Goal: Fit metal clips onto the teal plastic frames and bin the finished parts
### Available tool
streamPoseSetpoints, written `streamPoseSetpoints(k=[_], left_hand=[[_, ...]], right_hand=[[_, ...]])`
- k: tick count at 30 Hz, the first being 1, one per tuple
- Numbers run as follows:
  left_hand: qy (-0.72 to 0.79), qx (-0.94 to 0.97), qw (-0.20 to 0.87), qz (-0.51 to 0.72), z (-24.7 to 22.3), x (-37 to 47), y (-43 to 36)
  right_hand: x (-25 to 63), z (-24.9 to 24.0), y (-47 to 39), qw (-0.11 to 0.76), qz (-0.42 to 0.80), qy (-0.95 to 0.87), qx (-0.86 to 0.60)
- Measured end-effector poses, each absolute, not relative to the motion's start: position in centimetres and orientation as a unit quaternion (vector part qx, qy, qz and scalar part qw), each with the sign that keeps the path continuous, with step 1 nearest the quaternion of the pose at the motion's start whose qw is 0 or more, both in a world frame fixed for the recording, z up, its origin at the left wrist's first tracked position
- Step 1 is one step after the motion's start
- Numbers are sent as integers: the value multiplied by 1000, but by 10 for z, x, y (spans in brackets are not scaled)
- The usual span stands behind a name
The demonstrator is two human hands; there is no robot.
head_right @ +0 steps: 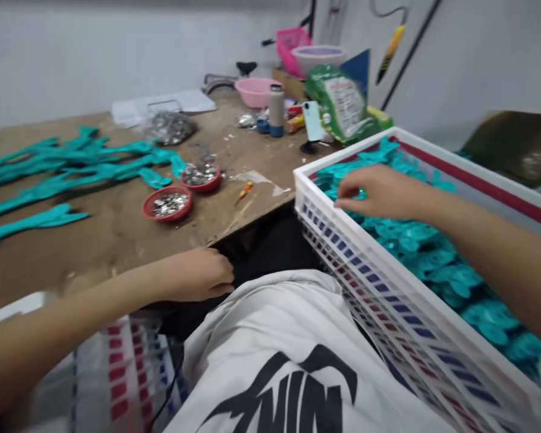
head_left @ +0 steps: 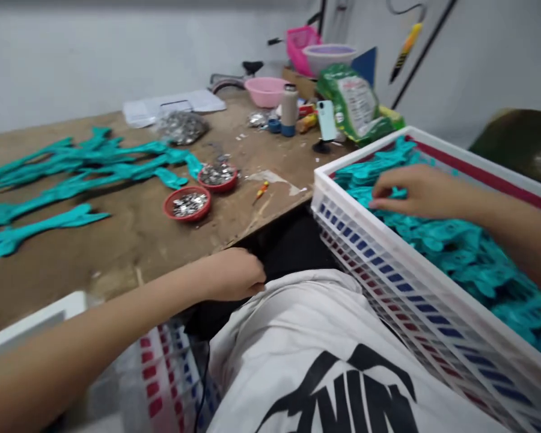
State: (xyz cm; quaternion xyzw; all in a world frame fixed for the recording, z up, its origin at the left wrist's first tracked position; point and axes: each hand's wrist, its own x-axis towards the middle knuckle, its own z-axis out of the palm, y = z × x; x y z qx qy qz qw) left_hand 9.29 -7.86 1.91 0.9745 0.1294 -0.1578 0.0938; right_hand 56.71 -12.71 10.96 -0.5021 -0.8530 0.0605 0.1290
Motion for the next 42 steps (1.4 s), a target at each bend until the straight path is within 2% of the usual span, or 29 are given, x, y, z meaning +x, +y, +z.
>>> streamPoseSetpoints(k=[3,5,8,11,15,18,19,21,24,27,32,37,42], left_hand=[[102,987,83,-90,-3,92,-60],[111,989,86,-40,-19,83,-45],[133,985,107,6,-34,71,-29],[155,978,131,40,-33,67,-36],[151,960,189,144,-11,66,-52],[165,959,142,184,4,44,12],[206,959,101,167,5,29,53],[387,913,48,121,5,-10,153],[685,719,71,100,2,-78,291],[773,619,85,112,-2,-129,362],[800,575,135,104,-25,-171,381],[813,558,136,92,-52,-205,368],[828,547,106,63,-53,-256,318]], right_hand=[[505,144,25,131,56,-876,-461],[455,145,124,167,69,-877,-446],[387,109,245,226,90,-868,-433],[343,47,311,256,97,-858,-435],[325,-23,315,246,129,-862,-424],[324,-46,292,168,165,-891,-389],[324,-48,286,130,168,-902,-376],[321,-45,274,58,160,-917,-361],[315,-31,261,-9,134,-933,-334],[307,-20,248,-68,125,-954,-264],[298,-19,232,-163,132,-952,-222],[300,-26,237,-134,113,-958,-229],[305,-33,243,-117,120,-959,-227]])
